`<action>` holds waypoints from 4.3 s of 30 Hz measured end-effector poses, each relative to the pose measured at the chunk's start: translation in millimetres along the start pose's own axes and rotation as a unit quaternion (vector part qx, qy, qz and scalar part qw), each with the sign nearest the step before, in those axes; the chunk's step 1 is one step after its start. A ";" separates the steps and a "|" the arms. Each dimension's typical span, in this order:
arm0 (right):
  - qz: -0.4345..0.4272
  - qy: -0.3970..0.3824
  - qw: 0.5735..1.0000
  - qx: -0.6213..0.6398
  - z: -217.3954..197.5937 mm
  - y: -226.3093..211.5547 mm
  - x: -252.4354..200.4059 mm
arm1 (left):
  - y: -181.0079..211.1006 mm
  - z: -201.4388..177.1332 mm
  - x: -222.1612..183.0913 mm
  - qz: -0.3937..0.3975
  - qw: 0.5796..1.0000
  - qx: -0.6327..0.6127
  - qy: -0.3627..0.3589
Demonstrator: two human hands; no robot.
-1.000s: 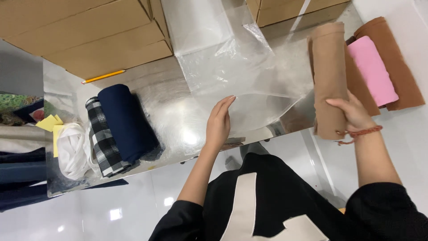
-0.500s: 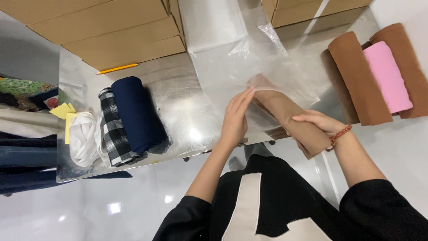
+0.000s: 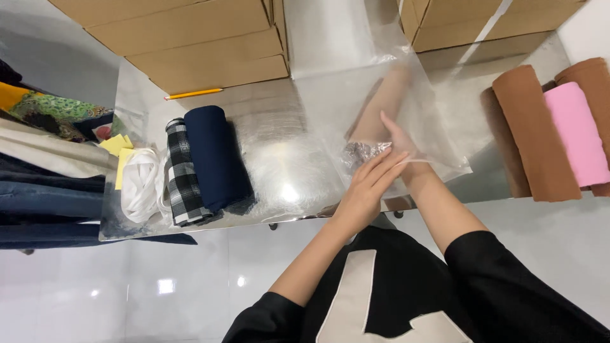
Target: The person writes on a yellow sticky note attached to a cardboard box using a pencil, then places the box aside. They wrap a rolled fabric item in a clear plastic bag and place it into a new cardboard box. Finally, they tie a white ribbon around the box.
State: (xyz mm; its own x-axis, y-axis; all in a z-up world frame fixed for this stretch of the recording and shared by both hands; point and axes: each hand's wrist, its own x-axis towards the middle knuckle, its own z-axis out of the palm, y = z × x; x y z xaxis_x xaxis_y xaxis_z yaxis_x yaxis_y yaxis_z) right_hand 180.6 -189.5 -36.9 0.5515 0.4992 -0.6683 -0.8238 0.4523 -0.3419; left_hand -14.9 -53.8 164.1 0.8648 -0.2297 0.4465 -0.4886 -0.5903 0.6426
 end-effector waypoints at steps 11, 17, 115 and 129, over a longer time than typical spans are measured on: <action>-0.262 0.230 0.876 -0.334 59.2 10.1 37.5 | 0.5 -21.0 -29.9 -0.086 0.974 -0.209 0.028; -0.359 0.280 0.698 -0.552 91.6 10.8 -41.5 | -77.7 11.3 -69.0 -0.454 0.869 -0.192 0.040; 0.034 0.000 0.816 -0.578 42.5 -91.5 -236.3 | -106.7 -30.7 -95.2 -0.639 0.681 -0.292 0.205; -0.389 0.004 0.474 -0.790 135.7 -100.8 -13.3 | -175.4 -26.5 37.1 -0.288 0.936 0.144 0.140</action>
State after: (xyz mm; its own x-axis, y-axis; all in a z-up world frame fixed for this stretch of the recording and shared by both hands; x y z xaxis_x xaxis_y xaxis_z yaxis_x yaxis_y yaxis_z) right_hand 274.2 -141.4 96.1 0.7742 0.6295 0.0662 0.5547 -0.6245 -0.5498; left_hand 99.8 61.7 84.4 0.8912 0.3791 0.2491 0.1360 -0.7472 0.6505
